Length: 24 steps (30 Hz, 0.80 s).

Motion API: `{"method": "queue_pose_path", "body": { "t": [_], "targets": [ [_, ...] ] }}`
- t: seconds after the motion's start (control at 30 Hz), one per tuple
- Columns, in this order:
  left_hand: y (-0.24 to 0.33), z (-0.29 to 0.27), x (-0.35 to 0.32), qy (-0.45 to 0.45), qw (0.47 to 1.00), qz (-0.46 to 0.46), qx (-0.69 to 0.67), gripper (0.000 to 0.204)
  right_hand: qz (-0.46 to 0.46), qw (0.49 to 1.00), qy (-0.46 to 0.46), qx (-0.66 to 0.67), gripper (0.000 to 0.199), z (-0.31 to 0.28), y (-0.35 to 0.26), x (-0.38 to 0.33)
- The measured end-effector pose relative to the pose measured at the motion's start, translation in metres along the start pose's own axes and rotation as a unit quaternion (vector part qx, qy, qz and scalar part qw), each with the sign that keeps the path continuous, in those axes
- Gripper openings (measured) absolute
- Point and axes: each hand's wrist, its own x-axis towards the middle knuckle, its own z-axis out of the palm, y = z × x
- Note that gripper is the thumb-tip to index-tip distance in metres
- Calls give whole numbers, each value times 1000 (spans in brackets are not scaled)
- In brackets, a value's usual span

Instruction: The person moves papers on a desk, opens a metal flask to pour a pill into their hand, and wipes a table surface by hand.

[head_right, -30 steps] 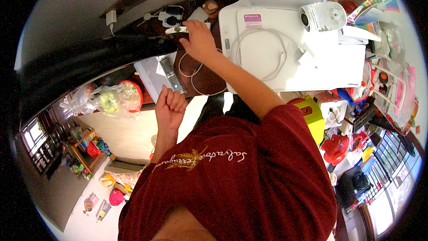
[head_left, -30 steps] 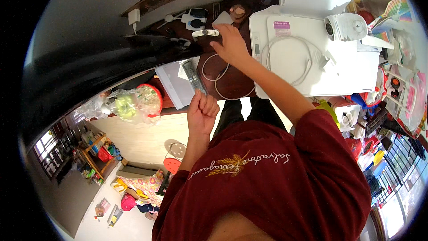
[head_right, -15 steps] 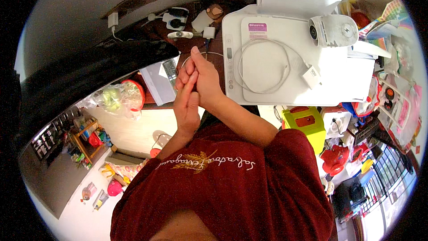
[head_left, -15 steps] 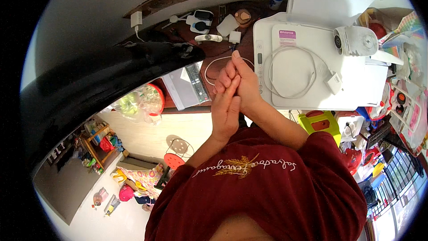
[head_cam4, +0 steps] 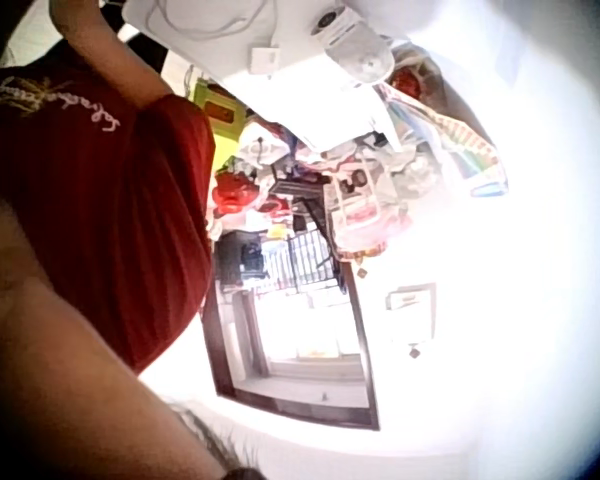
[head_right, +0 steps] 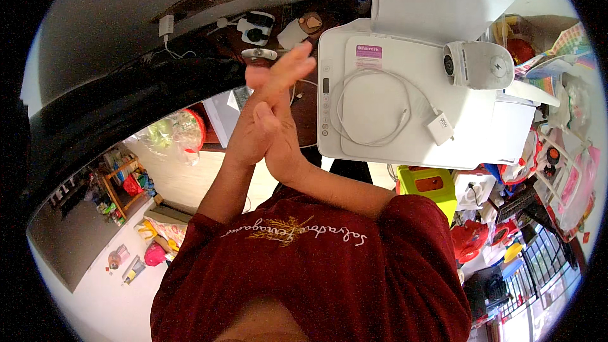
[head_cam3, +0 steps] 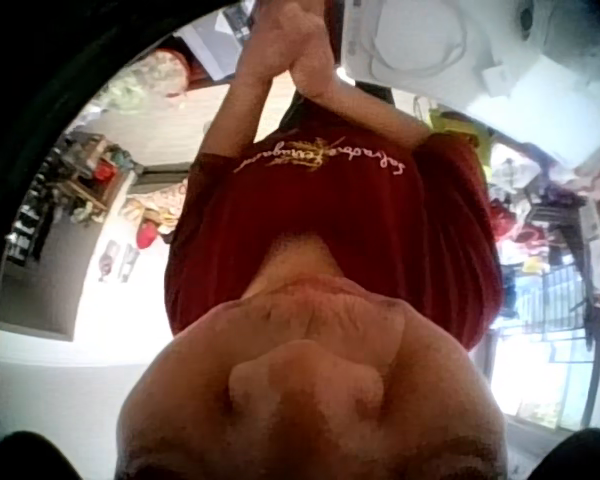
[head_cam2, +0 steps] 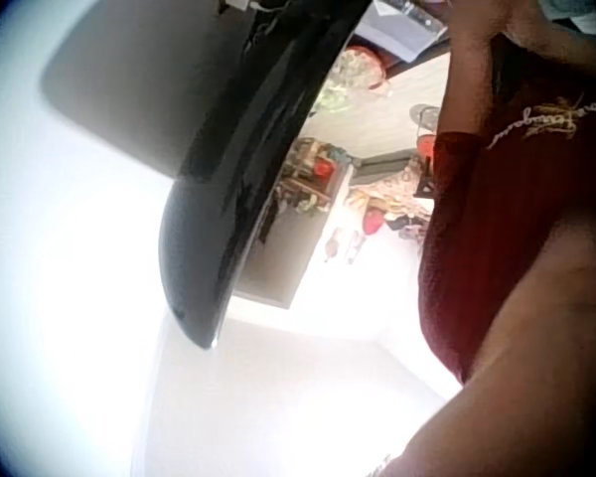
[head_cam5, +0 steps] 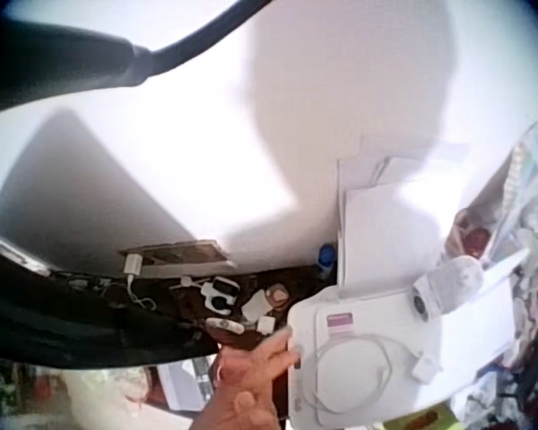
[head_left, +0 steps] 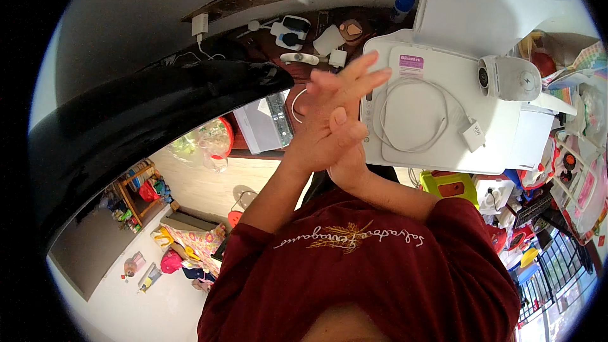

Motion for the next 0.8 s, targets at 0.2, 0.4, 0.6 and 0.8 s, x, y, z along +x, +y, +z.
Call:
{"method": "queue_pose_path", "body": {
  "t": [0.2, 0.4, 0.6, 0.8],
  "targets": [
    [6, 14, -7, 6, 996, 5, 90, 53, -60, 992, -78, -84, 21, -20, -12, 3],
    [26, -2, -15, -123, 974, -31, 190, 68, 3, 992, -123, -35, 24, -28, -24, 4],
    [28, 10, -31, -114, 967, -77, 215, 92, 247, 952, -95, 156, 35, -27, -39, 7],
    [28, 35, -35, -29, 988, -37, 147, 74, 14, 997, -56, -58, 41, -49, -28, 16]
  ]
}}
